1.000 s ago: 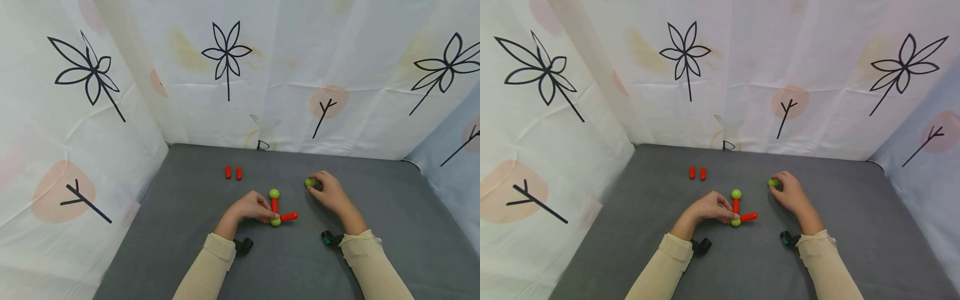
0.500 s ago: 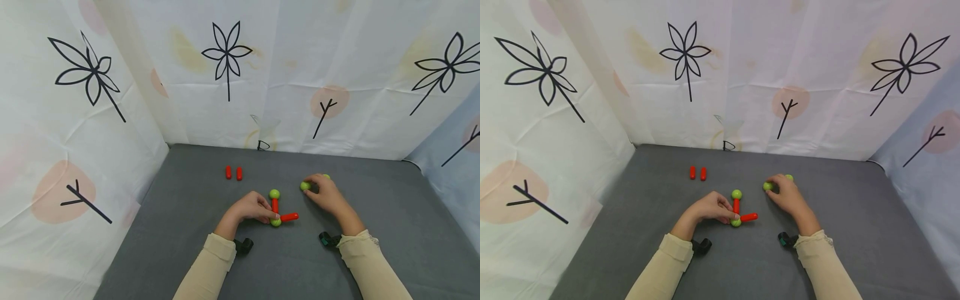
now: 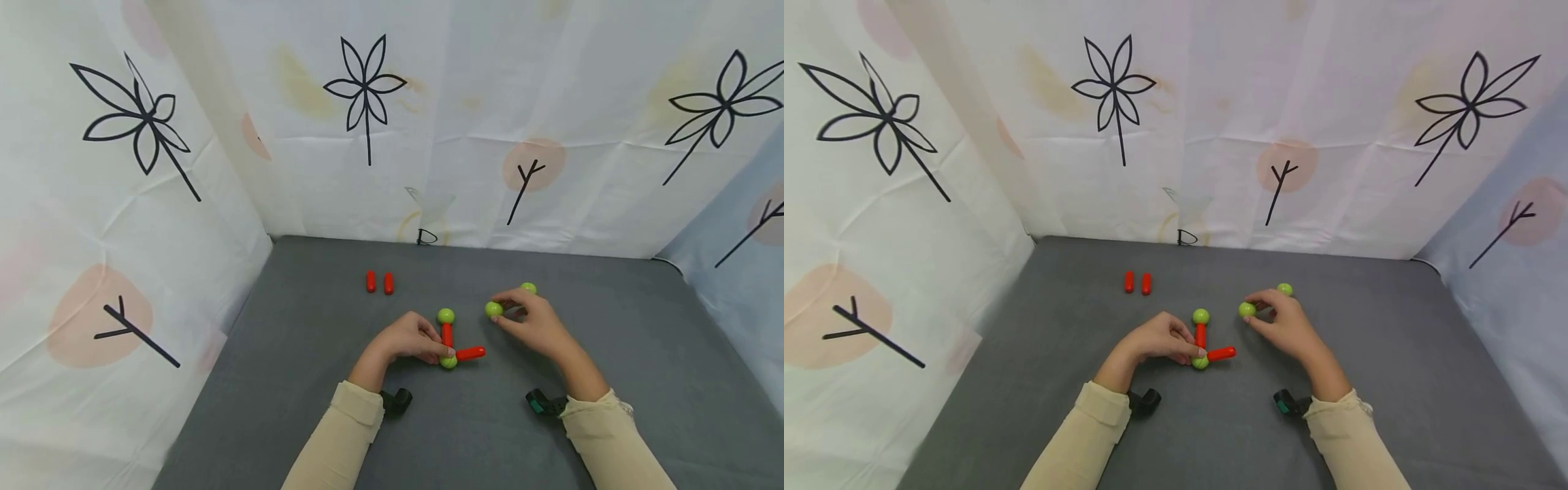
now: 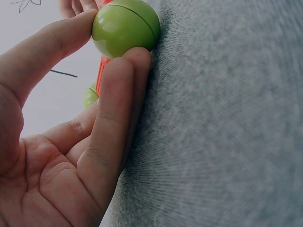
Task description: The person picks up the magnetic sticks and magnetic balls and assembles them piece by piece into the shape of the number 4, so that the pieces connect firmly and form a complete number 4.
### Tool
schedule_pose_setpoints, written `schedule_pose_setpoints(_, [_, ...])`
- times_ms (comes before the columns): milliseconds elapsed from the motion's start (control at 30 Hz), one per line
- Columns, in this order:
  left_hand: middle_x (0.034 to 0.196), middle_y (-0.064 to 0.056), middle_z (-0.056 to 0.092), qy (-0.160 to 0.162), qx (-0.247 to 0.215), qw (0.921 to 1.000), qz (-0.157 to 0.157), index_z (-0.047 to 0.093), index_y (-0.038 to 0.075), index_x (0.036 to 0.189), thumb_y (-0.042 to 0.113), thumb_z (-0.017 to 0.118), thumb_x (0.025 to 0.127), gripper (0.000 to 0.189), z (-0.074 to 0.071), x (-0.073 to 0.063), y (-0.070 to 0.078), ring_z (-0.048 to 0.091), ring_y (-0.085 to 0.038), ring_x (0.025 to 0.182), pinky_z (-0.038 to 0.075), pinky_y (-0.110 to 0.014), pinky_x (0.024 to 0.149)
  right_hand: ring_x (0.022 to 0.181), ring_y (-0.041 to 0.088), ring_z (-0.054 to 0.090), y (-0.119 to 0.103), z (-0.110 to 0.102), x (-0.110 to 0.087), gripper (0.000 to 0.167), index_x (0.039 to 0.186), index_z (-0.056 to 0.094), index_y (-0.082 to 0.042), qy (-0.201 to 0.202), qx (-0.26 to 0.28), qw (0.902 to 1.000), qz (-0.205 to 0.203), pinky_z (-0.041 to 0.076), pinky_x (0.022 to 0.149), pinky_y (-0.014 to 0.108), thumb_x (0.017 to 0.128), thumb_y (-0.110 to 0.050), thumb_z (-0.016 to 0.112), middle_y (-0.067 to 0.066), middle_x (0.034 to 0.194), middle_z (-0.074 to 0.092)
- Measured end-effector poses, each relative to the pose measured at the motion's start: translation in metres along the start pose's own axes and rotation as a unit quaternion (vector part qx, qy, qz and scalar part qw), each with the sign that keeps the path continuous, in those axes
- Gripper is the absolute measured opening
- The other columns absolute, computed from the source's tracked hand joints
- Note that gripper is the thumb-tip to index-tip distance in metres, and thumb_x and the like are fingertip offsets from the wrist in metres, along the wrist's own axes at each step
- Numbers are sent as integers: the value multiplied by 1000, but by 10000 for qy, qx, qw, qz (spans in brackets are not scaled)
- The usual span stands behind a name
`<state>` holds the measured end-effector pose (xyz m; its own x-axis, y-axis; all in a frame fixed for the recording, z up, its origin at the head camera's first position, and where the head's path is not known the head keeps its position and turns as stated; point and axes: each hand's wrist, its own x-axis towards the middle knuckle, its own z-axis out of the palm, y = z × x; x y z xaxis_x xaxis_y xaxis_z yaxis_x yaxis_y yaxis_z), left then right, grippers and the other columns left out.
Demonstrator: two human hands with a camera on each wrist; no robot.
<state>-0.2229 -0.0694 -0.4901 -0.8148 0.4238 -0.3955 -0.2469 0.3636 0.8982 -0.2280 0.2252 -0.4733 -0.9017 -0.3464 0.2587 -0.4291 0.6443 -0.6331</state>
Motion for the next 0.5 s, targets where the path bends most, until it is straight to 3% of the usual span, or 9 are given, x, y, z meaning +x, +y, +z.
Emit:
schedule_pose_setpoints(367, [81,-9,80,-50,85,9999,38,81,7,87,23,94,82,21,-2,-1,-1,78,-18,71,65,-34,73,102,23,72,-22,-9,-26,30,125,75,-11,-156,446,9988,-159,62,84,33,96,-11,80,7,119,75])
schedule_pose_setpoints(500, [82,-9,80,-45,49,10000,13,81,7,87,22,94,82,21,-1,0,-1,77,-18,70,66,-34,73,101,17,72,-27,-11,-36,30,124,75,-11,-150,520,9983,-199,61,83,33,95,-9,81,7,119,75])
